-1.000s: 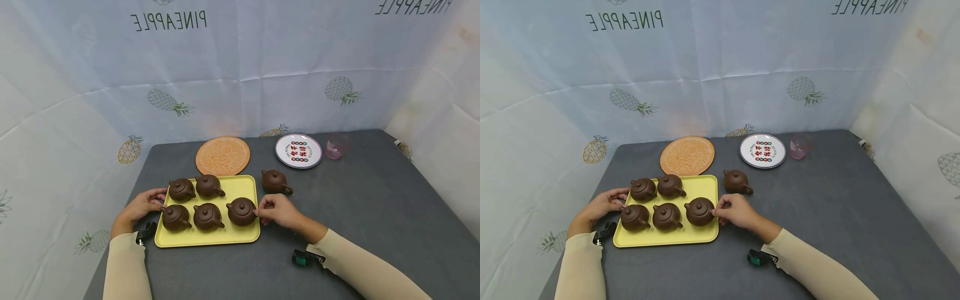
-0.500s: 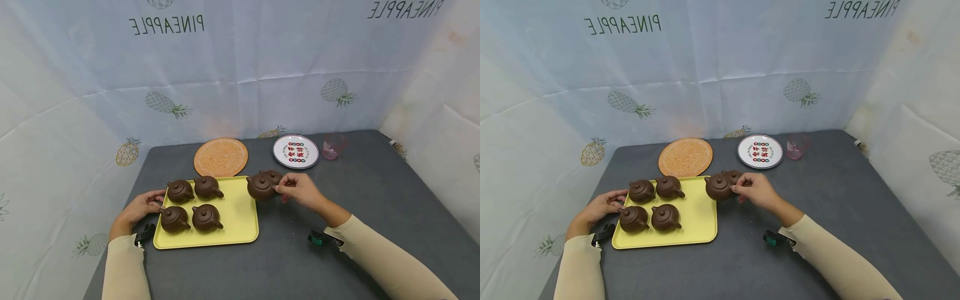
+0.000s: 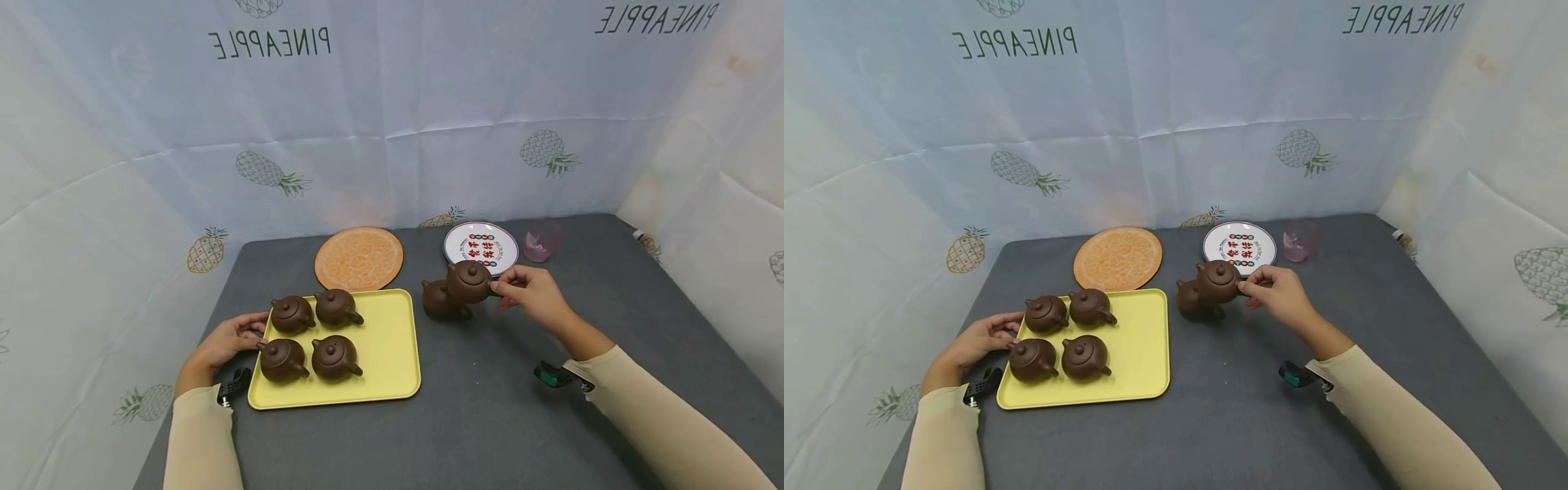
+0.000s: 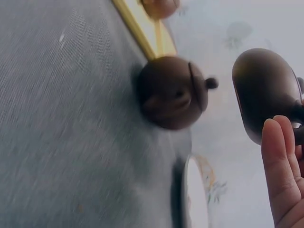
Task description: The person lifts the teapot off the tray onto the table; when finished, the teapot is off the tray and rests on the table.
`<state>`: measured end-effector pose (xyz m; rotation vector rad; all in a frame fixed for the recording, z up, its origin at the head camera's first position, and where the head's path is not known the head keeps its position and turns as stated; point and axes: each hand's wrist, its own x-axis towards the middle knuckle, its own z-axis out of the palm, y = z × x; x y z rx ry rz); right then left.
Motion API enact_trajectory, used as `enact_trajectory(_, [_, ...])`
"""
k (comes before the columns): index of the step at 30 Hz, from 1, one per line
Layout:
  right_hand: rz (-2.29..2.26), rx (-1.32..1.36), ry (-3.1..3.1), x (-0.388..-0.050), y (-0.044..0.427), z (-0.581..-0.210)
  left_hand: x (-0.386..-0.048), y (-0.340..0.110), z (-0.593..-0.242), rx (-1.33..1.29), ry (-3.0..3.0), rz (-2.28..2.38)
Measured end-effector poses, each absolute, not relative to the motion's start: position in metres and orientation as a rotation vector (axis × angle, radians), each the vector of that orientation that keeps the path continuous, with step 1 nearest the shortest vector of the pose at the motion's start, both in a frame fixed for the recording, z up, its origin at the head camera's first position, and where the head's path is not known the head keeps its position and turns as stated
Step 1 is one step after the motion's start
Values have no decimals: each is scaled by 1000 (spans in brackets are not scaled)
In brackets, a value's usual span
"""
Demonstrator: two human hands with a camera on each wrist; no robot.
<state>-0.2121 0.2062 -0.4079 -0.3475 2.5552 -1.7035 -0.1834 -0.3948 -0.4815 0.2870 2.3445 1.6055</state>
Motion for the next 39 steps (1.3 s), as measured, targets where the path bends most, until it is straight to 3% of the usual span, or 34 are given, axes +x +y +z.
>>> enact_trajectory(15, [-1716, -185, 2612, -225, 235, -447, -182, -394, -478, 264, 2324, 1609])
enact_trajectory(39, [-1696, -114, 2585, -229, 234, -473, -183, -394, -481, 259, 2347, 1596])
